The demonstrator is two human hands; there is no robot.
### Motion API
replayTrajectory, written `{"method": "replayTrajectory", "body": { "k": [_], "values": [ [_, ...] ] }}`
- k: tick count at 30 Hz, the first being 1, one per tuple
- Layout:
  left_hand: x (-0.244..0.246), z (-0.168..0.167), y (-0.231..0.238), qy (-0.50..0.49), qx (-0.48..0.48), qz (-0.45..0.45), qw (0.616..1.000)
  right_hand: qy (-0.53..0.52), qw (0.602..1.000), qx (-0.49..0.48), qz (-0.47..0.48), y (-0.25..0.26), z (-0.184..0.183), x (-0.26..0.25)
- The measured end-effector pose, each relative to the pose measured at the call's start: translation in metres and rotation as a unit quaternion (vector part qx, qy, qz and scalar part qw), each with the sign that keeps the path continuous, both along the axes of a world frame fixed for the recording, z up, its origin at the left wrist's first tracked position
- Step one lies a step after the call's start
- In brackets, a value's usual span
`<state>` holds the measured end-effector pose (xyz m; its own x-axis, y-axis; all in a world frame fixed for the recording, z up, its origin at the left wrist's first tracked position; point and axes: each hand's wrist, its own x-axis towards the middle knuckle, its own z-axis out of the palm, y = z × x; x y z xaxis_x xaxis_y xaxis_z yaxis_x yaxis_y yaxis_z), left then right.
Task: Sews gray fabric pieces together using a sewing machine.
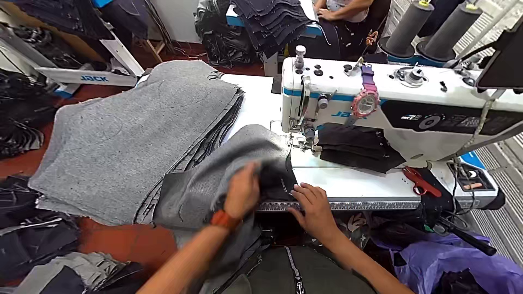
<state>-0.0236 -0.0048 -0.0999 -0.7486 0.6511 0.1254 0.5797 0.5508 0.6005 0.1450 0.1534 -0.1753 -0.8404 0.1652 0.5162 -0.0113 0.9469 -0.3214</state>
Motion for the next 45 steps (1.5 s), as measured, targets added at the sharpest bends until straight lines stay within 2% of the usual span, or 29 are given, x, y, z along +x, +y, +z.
{"method": "replayTrajectory", "body": {
  "k": [2,4,5,7,9,11,13,17,19,24,31,45],
  "values": [
    [-0.04,0.018,0.013,0.016,0.017,0.064,0.998,0.011,1.0,0.005,0.014,-0.005,0.004,-0.009],
    [-0.056,0.033,0.028,0.106,0.067,0.023,0.992,0.026,0.999,0.006,0.033,-0.004,0.009,-0.016],
    [-0.055,0.038,0.036,0.172,0.085,-0.031,0.981,0.042,0.998,0.007,0.041,-0.003,0.009,-0.019],
    [-0.039,0.034,0.046,0.296,0.086,-0.186,0.933,0.082,0.995,0.004,0.052,-0.005,0.003,-0.017],
    [-0.016,0.006,0.044,0.328,0.048,-0.332,0.884,0.12,0.992,0.003,0.049,-0.008,-0.007,-0.008],
    [-0.001,-0.025,0.032,0.307,0.019,-0.387,0.869,0.143,0.989,0.004,0.035,-0.008,-0.013,0.0],
    [0.012,-0.032,0.016,0.271,0.005,-0.358,0.893,0.156,0.987,0.0,0.03,-0.006,-0.018,0.004],
    [0.043,-0.03,0.005,0.223,-0.009,-0.243,0.944,0.187,0.982,-0.001,0.029,-0.001,-0.031,0.005],
    [0.051,-0.035,0.006,0.203,0.008,-0.225,0.953,0.204,0.979,0.002,0.029,0.002,-0.035,0.004],
    [0.051,-0.052,0.001,0.281,0.077,-0.253,0.923,0.231,0.972,0.01,0.038,0.004,-0.042,0.003],
    [0.048,-0.053,0.002,0.32,0.076,-0.258,0.909,0.249,0.967,0.034,0.039,0.004,-0.047,0.003],
    [0.046,-0.056,0.001,0.267,0.075,-0.284,0.918,0.248,0.967,0.013,0.061,0.008,-0.044,0.002]
  ]
}}
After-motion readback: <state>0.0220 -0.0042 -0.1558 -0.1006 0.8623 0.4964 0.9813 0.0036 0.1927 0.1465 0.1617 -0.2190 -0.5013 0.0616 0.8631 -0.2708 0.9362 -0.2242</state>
